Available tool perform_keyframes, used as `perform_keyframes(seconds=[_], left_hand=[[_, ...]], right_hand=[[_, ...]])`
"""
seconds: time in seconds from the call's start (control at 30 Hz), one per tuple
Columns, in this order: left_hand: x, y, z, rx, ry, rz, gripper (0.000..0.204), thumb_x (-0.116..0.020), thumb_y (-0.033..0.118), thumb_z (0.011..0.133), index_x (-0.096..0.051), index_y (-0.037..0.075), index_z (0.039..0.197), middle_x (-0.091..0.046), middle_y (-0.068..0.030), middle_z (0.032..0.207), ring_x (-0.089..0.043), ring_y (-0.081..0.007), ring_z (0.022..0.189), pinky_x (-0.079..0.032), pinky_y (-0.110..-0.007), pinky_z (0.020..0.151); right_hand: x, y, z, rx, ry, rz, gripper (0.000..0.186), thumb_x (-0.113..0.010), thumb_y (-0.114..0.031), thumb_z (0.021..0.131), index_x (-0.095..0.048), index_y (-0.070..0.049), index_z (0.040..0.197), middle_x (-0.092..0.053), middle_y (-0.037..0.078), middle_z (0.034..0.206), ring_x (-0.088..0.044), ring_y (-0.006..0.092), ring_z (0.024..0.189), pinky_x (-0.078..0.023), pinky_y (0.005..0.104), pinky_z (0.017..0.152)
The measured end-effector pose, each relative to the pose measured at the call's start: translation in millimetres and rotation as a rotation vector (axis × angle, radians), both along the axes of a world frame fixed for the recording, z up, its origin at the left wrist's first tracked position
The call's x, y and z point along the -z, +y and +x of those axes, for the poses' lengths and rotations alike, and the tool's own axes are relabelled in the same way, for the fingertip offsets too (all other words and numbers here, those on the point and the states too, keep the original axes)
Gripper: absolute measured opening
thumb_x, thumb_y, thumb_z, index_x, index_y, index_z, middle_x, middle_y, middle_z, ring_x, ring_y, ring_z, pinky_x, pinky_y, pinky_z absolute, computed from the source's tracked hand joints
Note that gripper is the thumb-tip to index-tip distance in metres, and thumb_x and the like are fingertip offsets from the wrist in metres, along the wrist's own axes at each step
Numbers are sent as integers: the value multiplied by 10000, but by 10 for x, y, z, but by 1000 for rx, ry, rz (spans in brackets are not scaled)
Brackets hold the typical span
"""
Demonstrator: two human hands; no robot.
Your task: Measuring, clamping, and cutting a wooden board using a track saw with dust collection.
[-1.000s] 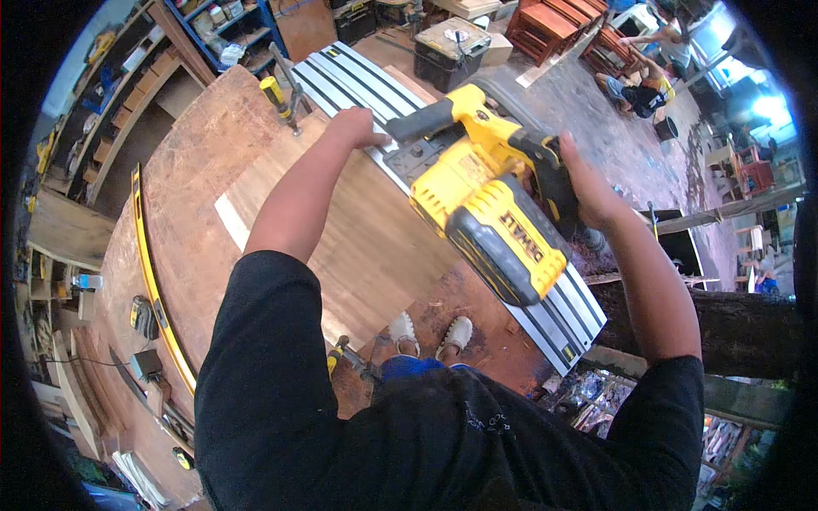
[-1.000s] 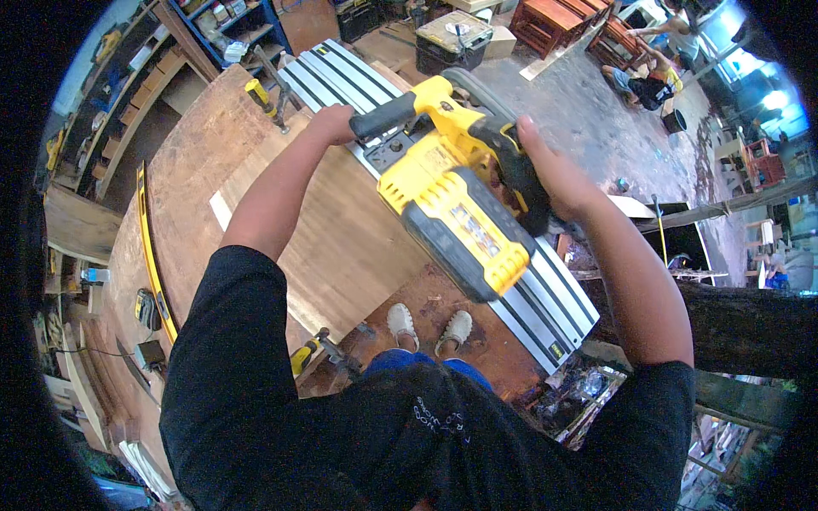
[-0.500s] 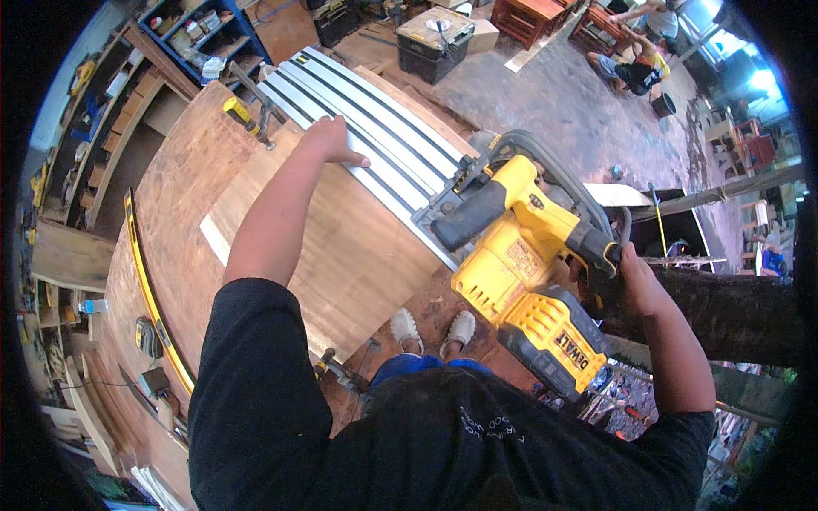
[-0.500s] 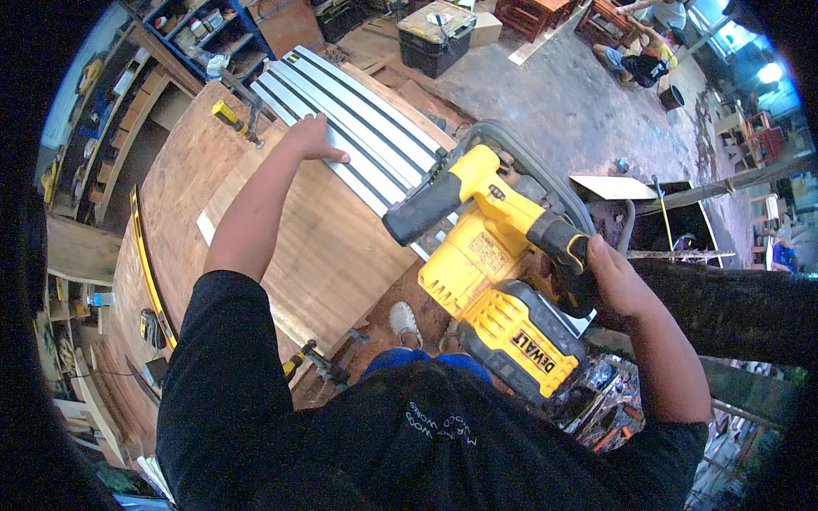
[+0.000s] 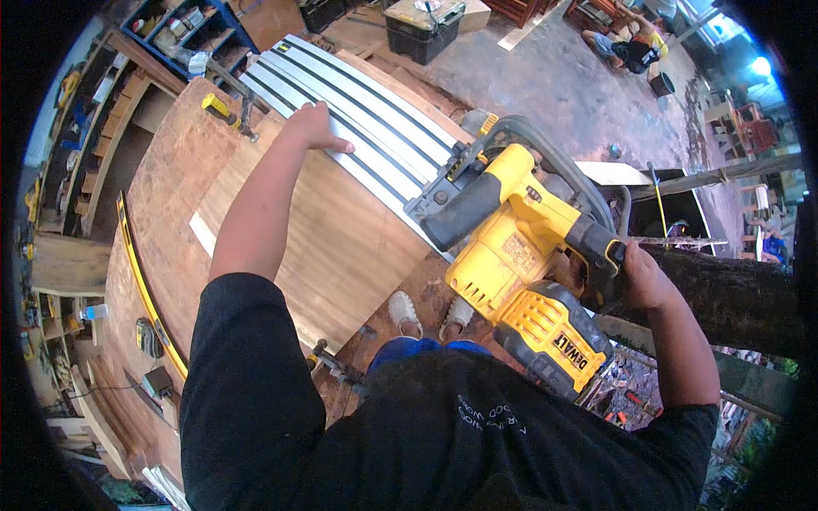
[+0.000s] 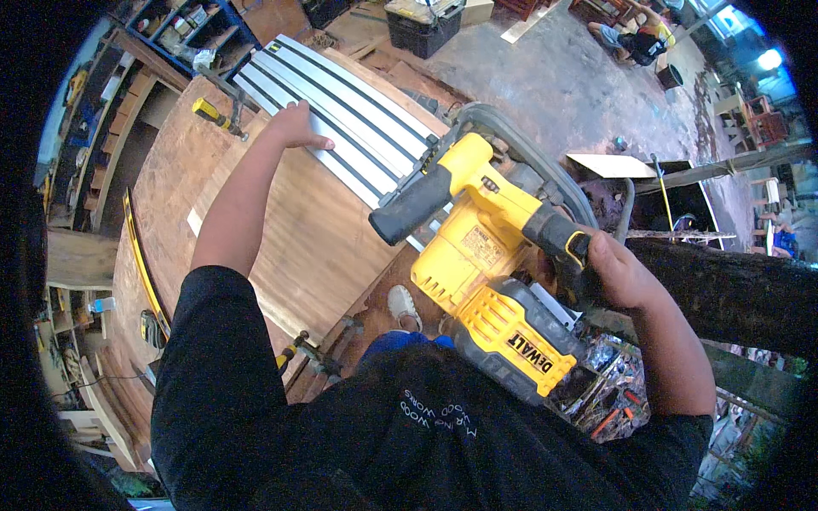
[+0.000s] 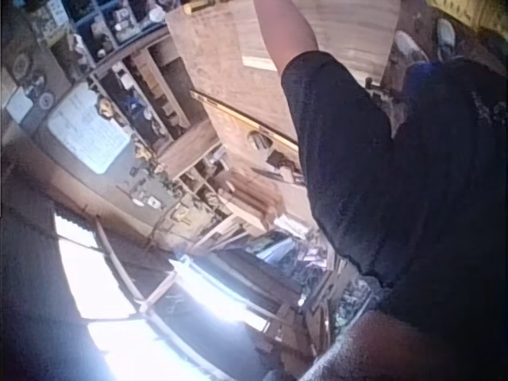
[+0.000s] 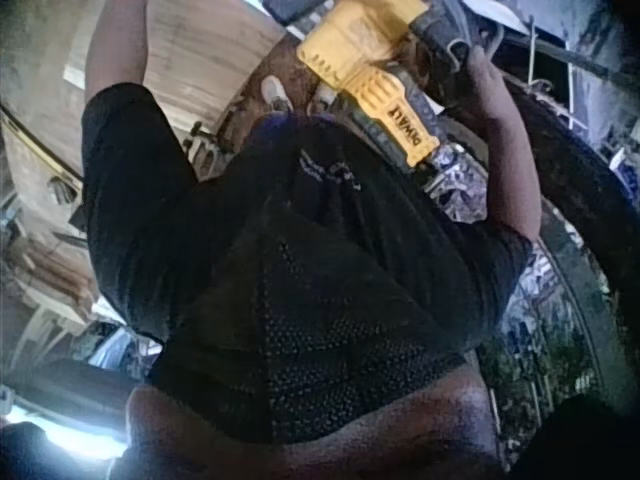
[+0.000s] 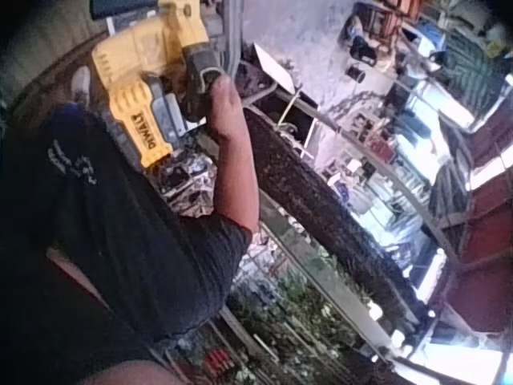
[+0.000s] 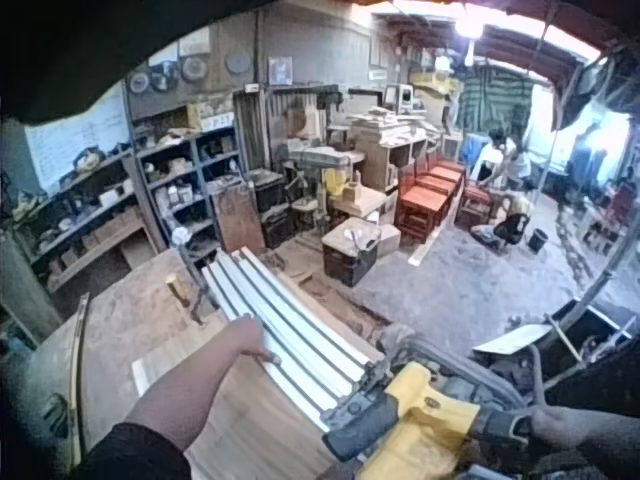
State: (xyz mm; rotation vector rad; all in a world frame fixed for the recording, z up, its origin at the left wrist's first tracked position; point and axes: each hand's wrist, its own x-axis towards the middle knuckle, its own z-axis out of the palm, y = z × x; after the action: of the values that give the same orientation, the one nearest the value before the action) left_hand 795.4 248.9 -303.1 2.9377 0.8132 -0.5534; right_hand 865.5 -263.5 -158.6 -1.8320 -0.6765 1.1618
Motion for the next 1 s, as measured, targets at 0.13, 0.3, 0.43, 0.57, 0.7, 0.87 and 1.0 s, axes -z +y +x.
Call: perform_keyframes(seconds=[0.13,0.3,0.43,0.57,0.7,0.87,1.0], left_hand=[[44,35,-1,-5,-8,-22,1117,-809,652,495,-445,-79,1258,-515,-272,1246,-520,-357,1172,-451,-389,974],[108,92,-24,-4,-73,-38,1109,-830,623,472,-447,-87,1233,-526,-286,1202,-543,-382,1122,-453,-406,960],[94,88,-14,5,-54,-52,1117,-831,624,469,-441,-89,1236,-526,-284,1207,-544,-380,1119,-452,-408,959],[66,62,-8,10,-17,-35,1106,-815,640,494,-442,-88,1238,-520,-275,1231,-528,-368,1157,-449,-400,971],[56,72,-31,22,-29,-50,1113,-820,624,496,-424,-97,1246,-505,-288,1238,-530,-389,1147,-447,-410,969],[73,82,-57,1,-53,-46,1104,-817,631,492,-440,-93,1236,-514,-285,1228,-532,-388,1141,-448,-411,965],[69,69,-67,5,-59,-41,1082,-823,625,488,-463,-81,1224,-518,-285,1227,-532,-382,1142,-447,-410,966]], right_hand=[[87,-74,23,76,244,6,859,-352,-734,853,-504,27,1223,-603,106,1069,-586,173,915,-472,302,805],[131,-141,27,20,186,73,855,-348,-723,863,-508,41,1211,-612,104,1054,-578,173,941,-464,312,825],[81,-120,-16,45,151,59,839,-338,-719,869,-520,31,1198,-617,102,1039,-575,174,953,-459,314,835],[42,-89,-117,111,96,22,829,-316,-730,867,-553,12,1151,-620,101,1011,-584,172,923,-467,304,805],[45,-66,-160,155,83,46,839,-308,-744,858,-570,8,1123,-628,92,968,-599,168,862,-479,295,760],[66,-48,-166,179,106,35,837,-325,-741,857,-574,10,1128,-635,84,946,-604,162,830,-485,286,724],[32,-67,-205,270,100,-32,829,-337,-732,861,-572,12,1140,-637,83,944,-607,156,814,-489,280,696]])
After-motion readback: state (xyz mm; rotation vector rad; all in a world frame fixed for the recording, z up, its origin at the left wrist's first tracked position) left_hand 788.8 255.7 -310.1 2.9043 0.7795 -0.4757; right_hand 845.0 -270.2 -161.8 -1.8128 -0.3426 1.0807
